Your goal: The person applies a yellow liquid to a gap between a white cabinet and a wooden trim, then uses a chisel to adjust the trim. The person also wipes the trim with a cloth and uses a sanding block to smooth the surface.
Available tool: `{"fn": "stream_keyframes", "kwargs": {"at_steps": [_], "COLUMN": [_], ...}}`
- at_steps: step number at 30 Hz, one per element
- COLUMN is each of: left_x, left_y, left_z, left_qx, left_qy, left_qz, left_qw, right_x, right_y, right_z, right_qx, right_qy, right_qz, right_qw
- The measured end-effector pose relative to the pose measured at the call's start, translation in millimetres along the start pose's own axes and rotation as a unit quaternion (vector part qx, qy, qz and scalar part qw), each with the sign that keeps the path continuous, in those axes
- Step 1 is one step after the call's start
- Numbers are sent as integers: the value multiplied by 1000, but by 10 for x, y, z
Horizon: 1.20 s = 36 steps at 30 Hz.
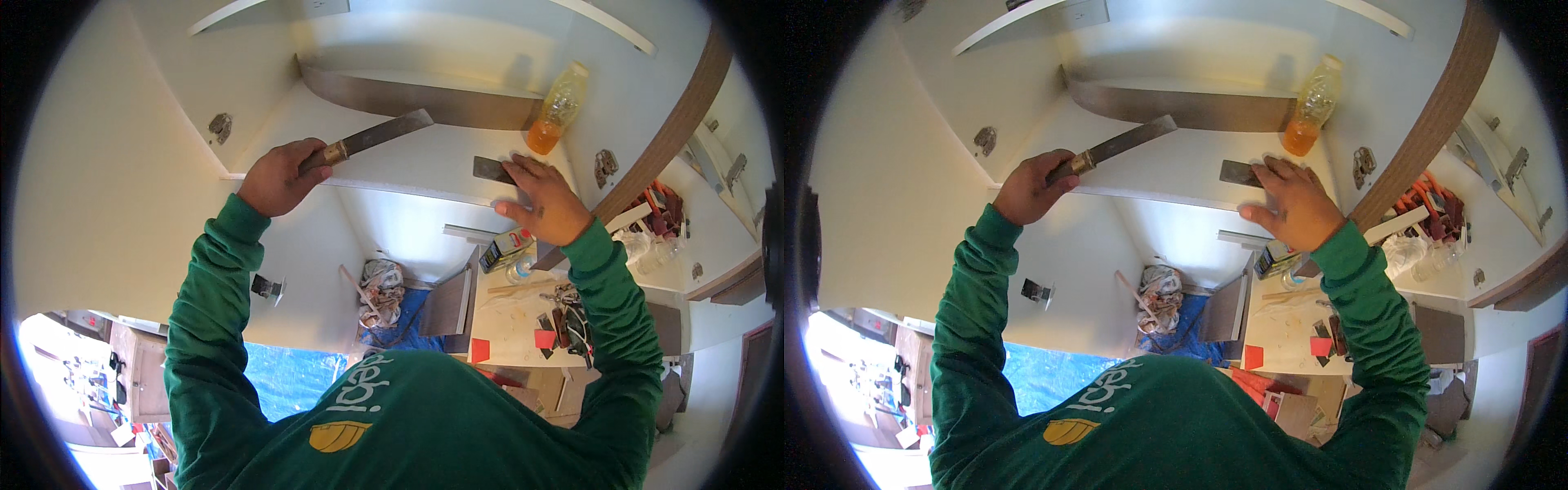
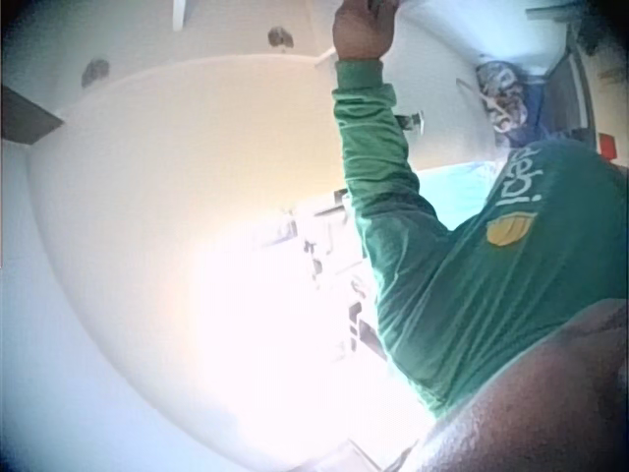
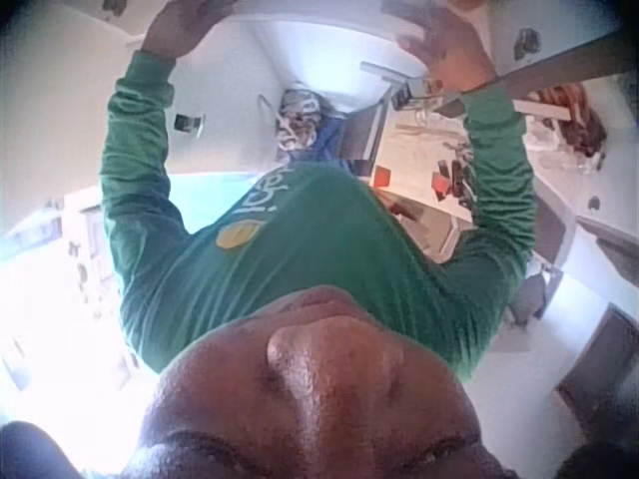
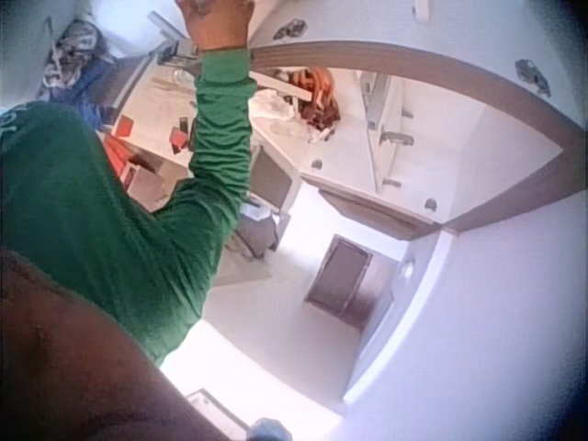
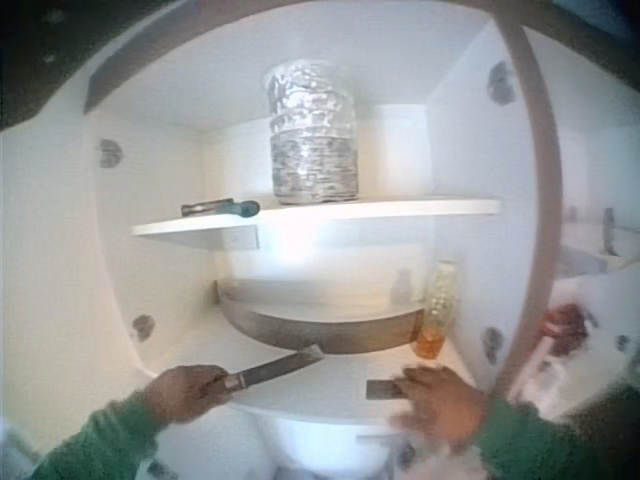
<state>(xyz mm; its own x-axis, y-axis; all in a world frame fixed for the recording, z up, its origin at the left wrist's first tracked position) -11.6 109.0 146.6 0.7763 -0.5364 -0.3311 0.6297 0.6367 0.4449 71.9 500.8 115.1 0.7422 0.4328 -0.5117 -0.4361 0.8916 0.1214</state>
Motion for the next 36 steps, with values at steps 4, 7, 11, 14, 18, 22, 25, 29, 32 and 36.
{"fn": "stream_keyframes", "kwargs": {"at_steps": [4, 7, 11, 14, 18, 22, 25, 29, 32, 36], "left_x": [-134, -203, -266, -320, -377, -436, -502, -581, -651, -697], "left_y": [-118, -164, -180, -189, -247, -235, -240, -138, -118, -214], "left_z": [13, 0, 9, -5, -15, -38, -44, -60, -127, -165], "left_qx": [-22, -20, -27, -26, -53, -86, -115, -115, -118, -97], "left_qy": [-3, -16, -29, -33, -24, -31, -44, -44, -46, -41], "left_qz": [-35, -45, -56, -48, -71, -73, -86, -103, -87, -97], "left_qw": [999, 999, 998, 998, 996, 993, 989, 987, 988, 990], "right_x": [42, 104, 145, 161, 239, 480, 764, 1198, 1494, 1969], "right_y": [-85, -184, -224, -196, -86, -121, -133, -132, -164, -153], "right_z": [12, 30, 48, 63, 194, 300, 318, 274, 215, 41], "right_qx": [-33, -38, -42, -42, -91, -299, -444, -559, -662, -733], "right_qy": [-30, -20, 53, 94, 119, 174, 146, 149, 173, 177], "right_qz": [-15, -31, -2, 23, -84, -228, -296, -321, -333, -356], "right_qw": [999, 999, 998, 994, 985, 910, 833, 750, 649, 552]}}
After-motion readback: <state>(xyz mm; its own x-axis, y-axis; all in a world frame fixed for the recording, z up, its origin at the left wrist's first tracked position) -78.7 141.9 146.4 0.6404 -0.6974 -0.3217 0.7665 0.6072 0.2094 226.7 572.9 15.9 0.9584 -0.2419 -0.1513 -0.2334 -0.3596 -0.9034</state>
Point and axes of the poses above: each hand's wrist, its own x-axis away from the middle knuckle, its own z-axis out of the back of the hand, y = z × x, the point moved 3 cm from there along -x, towards the middle knuckle, and after that the axes turned 4 degrees about x, right-handed, at the moved point
